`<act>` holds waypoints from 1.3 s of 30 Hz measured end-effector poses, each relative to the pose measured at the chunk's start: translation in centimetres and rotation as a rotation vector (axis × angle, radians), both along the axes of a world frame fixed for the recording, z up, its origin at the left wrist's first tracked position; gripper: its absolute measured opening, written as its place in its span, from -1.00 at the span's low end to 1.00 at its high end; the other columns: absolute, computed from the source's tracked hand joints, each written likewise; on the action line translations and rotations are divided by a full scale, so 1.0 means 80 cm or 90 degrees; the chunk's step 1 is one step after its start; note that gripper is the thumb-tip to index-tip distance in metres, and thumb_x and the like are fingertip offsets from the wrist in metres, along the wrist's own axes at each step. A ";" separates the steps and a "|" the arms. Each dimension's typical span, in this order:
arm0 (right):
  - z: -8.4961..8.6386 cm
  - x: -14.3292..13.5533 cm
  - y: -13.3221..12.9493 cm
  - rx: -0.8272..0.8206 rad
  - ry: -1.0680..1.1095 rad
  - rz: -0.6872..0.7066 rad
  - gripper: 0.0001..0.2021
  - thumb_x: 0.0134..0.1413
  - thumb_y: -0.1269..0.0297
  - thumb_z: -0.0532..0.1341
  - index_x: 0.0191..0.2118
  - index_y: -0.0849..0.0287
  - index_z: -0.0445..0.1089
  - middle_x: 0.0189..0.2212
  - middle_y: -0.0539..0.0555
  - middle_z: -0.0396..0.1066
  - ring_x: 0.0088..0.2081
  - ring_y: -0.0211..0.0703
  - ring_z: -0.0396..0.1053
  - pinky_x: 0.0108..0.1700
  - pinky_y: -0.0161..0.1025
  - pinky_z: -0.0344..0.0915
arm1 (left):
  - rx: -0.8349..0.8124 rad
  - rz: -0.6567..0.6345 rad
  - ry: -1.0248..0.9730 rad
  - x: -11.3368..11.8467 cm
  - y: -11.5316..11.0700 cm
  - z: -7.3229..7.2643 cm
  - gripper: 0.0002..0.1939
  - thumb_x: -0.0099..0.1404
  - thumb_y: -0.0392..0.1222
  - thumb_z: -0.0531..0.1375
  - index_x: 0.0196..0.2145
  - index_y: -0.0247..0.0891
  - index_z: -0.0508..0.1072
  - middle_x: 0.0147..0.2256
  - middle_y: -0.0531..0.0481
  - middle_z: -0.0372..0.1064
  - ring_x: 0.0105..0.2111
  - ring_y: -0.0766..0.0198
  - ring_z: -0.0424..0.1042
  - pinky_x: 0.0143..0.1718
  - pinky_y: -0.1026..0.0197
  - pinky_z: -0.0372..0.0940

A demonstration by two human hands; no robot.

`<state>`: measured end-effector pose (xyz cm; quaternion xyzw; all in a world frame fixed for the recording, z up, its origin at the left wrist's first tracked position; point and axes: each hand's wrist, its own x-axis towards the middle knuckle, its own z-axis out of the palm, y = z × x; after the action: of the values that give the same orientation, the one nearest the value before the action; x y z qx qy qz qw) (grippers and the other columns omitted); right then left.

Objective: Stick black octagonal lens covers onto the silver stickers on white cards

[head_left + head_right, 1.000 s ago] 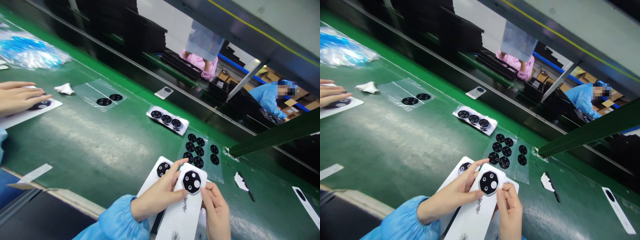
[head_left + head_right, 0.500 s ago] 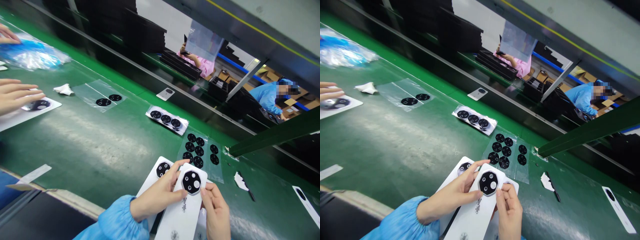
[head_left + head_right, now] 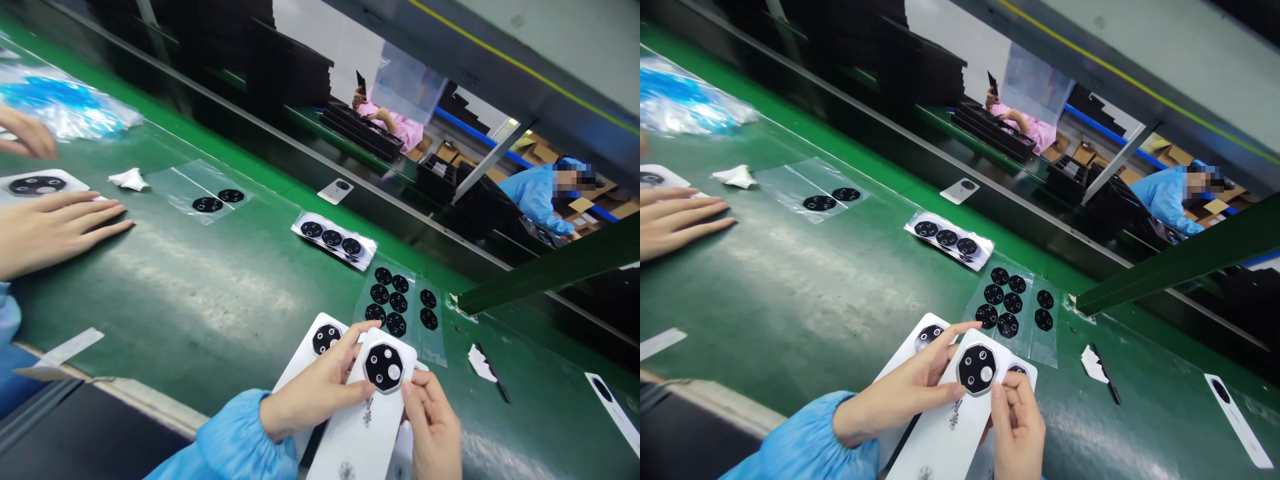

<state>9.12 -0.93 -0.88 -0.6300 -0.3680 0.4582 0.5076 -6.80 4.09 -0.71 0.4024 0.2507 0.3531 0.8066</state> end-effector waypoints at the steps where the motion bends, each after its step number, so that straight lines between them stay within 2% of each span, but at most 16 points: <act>1: -0.001 0.001 0.000 0.000 0.004 0.003 -0.67 -0.07 -0.02 0.30 -0.38 0.16 0.35 -0.68 -0.10 0.29 -0.67 -0.34 0.17 -0.63 -0.43 0.13 | -0.002 -0.003 -0.002 0.000 0.000 -0.001 -0.27 0.14 -0.30 0.21 0.18 -0.11 -0.07 -0.21 0.03 0.34 -0.25 0.28 0.36 -0.23 0.21 0.24; 9: -0.005 0.006 0.004 -0.009 0.057 0.027 -0.70 -0.03 0.00 0.29 -0.37 0.14 0.32 -0.66 -0.08 0.33 -0.63 -0.27 0.24 -0.62 -0.38 0.12 | -0.025 -0.002 0.002 0.000 -0.002 -0.001 -0.26 0.13 -0.29 0.22 0.17 -0.11 -0.06 -0.23 0.04 0.36 -0.23 0.27 0.37 -0.22 0.21 0.23; 16: -0.005 0.001 0.002 -0.020 0.051 0.039 -0.67 -0.04 -0.03 0.28 -0.41 0.15 0.31 -0.68 -0.08 0.29 -0.64 -0.27 0.22 -0.62 -0.37 0.14 | -0.030 0.002 -0.001 0.000 -0.001 -0.002 -0.26 0.11 -0.31 0.22 0.16 -0.11 -0.05 -0.21 0.03 0.36 -0.20 0.24 0.37 -0.22 0.20 0.25; 19: 0.005 0.024 0.010 -0.021 0.000 0.072 -0.64 0.01 -0.09 0.21 -0.36 0.16 0.34 -0.64 -0.05 0.34 -0.65 -0.25 0.25 -0.60 -0.33 0.19 | -0.035 0.010 -0.002 -0.001 -0.001 -0.006 -0.24 0.10 -0.30 0.24 0.16 -0.09 -0.05 -0.15 0.01 0.35 -0.17 0.22 0.38 -0.20 0.19 0.26; 21: 0.014 0.059 0.028 0.005 -0.106 0.095 -0.60 0.05 -0.09 0.17 -0.21 0.17 0.36 -0.50 0.03 0.42 -0.57 -0.21 0.32 -0.51 -0.27 0.27 | -0.045 0.013 -0.005 -0.001 -0.001 -0.007 -0.24 0.10 -0.29 0.25 0.16 -0.09 -0.05 -0.09 -0.03 0.34 -0.13 0.19 0.38 -0.18 0.17 0.26; 24: 0.021 0.124 0.072 0.023 -0.406 0.144 -0.63 0.12 0.00 0.13 -0.09 0.16 0.35 -0.34 0.08 0.42 -0.39 -0.15 0.36 -0.31 -0.19 0.31 | -0.061 0.006 -0.015 0.000 -0.001 -0.006 -0.22 0.11 -0.24 0.27 0.17 -0.08 -0.08 -0.03 -0.08 0.31 -0.07 0.10 0.37 -0.12 0.08 0.27; 25: 0.021 0.144 0.090 0.031 -0.514 0.183 -0.65 0.13 0.03 0.11 -0.08 0.15 0.35 -0.33 0.07 0.40 -0.35 -0.13 0.35 -0.27 -0.17 0.30 | -0.061 0.002 -0.016 0.000 -0.002 -0.006 -0.21 0.11 -0.23 0.27 0.18 -0.08 -0.09 -0.02 -0.09 0.31 -0.06 0.08 0.37 -0.09 0.05 0.27; 27: 0.015 0.172 0.124 0.033 -0.565 0.227 -0.73 0.03 0.13 0.20 -0.16 0.13 0.41 -0.28 0.07 0.35 -0.31 -0.12 0.32 -0.26 -0.18 0.27 | -0.049 -0.008 -0.010 0.002 -0.005 -0.009 -0.20 0.13 -0.20 0.26 0.19 -0.07 -0.11 -0.02 -0.08 0.31 -0.06 0.08 0.36 -0.06 0.02 0.26; 30: 0.002 0.188 0.167 0.025 -0.598 0.308 -0.73 -0.13 0.26 0.29 -0.21 0.09 0.43 -0.24 0.03 0.31 -0.28 -0.13 0.32 -0.30 -0.22 0.29 | -0.015 -0.012 0.001 0.006 -0.009 -0.020 -0.22 0.15 -0.18 0.24 0.19 -0.05 -0.13 -0.02 -0.07 0.32 -0.07 0.11 0.37 -0.05 0.02 0.25; 34: -0.009 0.193 0.198 0.012 -0.648 0.374 -0.69 -0.23 0.37 0.34 -0.25 0.11 0.38 -0.27 0.01 0.28 -0.29 -0.16 0.29 -0.25 -0.21 0.29 | 0.016 0.006 0.015 0.006 -0.012 -0.033 -0.23 0.16 -0.17 0.24 0.20 -0.04 -0.11 -0.01 -0.05 0.31 -0.05 0.12 0.36 -0.04 0.06 0.24; 36: -0.011 0.195 0.206 0.003 -0.674 0.402 -0.72 -0.21 0.38 0.35 -0.28 0.15 0.36 -0.31 -0.01 0.27 -0.30 -0.18 0.27 -0.20 -0.18 0.28 | 0.019 0.004 0.031 0.005 -0.012 -0.033 -0.25 0.17 -0.18 0.22 0.20 -0.03 -0.10 -0.01 -0.04 0.31 -0.05 0.13 0.35 -0.04 0.06 0.23; 39: -0.014 0.200 0.216 -0.016 -0.702 0.445 -0.81 -0.05 0.32 0.31 -0.30 0.21 0.33 -0.31 -0.01 0.29 -0.31 -0.21 0.28 -0.20 -0.16 0.27 | 0.012 -0.001 0.041 0.004 -0.012 -0.027 -0.26 0.17 -0.18 0.21 0.19 -0.04 -0.10 -0.01 -0.05 0.31 -0.06 0.12 0.36 -0.05 0.05 0.25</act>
<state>25.09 16.34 -1.97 -0.6215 -0.7525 0.2102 0.0583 -6.49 3.17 -2.86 0.4213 0.2731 0.3412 0.7947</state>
